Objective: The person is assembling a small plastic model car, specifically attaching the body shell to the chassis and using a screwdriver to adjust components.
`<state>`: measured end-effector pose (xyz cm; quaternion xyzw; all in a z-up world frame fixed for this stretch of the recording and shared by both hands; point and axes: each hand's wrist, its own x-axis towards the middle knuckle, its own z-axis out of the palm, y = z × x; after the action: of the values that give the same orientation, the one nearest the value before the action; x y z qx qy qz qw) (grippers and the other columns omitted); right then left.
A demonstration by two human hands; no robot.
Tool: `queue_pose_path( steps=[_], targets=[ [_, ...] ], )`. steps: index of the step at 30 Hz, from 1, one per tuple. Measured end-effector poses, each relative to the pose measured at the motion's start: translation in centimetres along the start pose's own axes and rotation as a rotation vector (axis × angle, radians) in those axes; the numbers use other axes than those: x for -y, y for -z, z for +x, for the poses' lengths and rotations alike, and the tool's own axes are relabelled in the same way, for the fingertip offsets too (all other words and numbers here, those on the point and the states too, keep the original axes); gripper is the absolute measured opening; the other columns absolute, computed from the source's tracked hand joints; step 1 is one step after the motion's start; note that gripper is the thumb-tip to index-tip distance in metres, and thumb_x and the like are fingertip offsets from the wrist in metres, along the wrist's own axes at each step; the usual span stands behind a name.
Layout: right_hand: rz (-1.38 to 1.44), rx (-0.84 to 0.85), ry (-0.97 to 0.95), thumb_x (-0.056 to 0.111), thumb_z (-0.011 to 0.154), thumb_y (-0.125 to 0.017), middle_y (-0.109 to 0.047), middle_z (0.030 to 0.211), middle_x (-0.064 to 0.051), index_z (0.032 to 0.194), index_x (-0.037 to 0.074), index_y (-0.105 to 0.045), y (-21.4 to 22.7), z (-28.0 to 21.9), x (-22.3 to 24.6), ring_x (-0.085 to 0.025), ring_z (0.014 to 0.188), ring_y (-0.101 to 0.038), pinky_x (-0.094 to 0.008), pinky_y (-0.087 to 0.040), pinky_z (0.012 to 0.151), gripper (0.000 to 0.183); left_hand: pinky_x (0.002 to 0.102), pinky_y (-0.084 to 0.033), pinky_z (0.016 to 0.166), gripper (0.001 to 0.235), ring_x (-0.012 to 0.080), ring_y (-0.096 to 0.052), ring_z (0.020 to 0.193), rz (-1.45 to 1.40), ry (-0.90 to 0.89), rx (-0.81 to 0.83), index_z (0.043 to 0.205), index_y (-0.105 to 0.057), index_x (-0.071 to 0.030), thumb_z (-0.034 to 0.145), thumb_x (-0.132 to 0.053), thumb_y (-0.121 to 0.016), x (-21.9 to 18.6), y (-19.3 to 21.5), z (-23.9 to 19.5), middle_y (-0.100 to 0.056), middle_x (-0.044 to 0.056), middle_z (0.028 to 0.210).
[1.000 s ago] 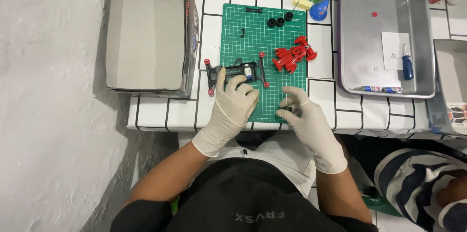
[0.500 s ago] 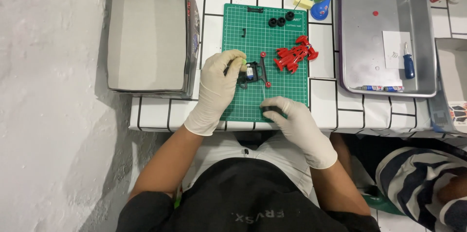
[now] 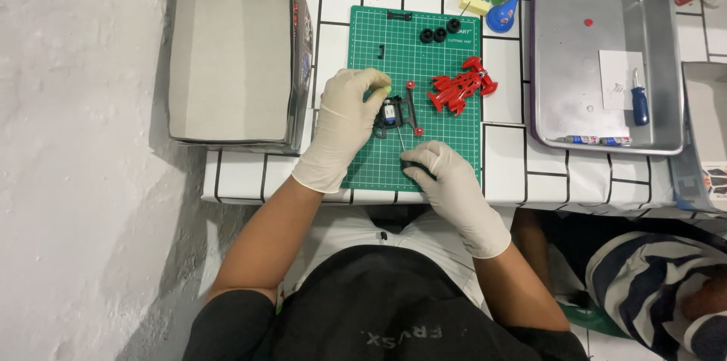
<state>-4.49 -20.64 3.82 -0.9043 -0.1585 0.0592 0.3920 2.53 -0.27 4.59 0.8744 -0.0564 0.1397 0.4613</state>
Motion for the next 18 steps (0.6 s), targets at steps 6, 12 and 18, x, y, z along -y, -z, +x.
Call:
queue_pose_path(
  steps=[6, 12, 18],
  targets=[
    [0.013, 0.008, -0.035, 0.01, 0.091, -0.075, -0.072, 0.106, -0.006, 0.11, 0.012, -0.077, 0.2, 0.0, 0.4, -0.026, 0.104, -0.071, -0.04, -0.058, 0.092, 0.02, 0.035, -0.05, 0.092, 0.013, 0.0219, -0.067, 0.097, 0.159, -0.05, 0.061, 0.093, -0.075, -0.022, 0.086, -0.011, -0.076, 0.5, -0.8, 0.2, -0.074, -0.001, 0.089],
    [0.017, 0.02, -0.056, 0.011, 0.092, -0.074, -0.073, 0.109, -0.007, 0.113, 0.012, -0.077, 0.4, 0.0, 0.4, -0.027, 0.107, -0.071, -0.041, -0.058, 0.093, 0.021, 0.033, -0.051, 0.091, 0.011, 0.02, -0.068, 0.096, 0.224, 0.008, 0.106, 0.091, -0.075, -0.023, 0.085, -0.015, -0.078, 1.9, -1.9, 0.6, -0.075, -0.004, 0.089],
    [0.026, 0.001, -0.088, 0.009, 0.094, -0.071, -0.073, 0.108, -0.005, 0.112, 0.013, -0.076, 0.5, 0.2, 0.6, -0.026, 0.106, -0.071, -0.04, -0.058, 0.094, 0.019, 0.032, -0.051, 0.089, 0.009, 0.0204, -0.068, 0.094, 0.276, 0.07, 0.165, 0.088, -0.076, -0.022, 0.085, -0.014, -0.077, 0.0, -0.8, 1.1, -0.075, -0.005, 0.085]
  ],
)
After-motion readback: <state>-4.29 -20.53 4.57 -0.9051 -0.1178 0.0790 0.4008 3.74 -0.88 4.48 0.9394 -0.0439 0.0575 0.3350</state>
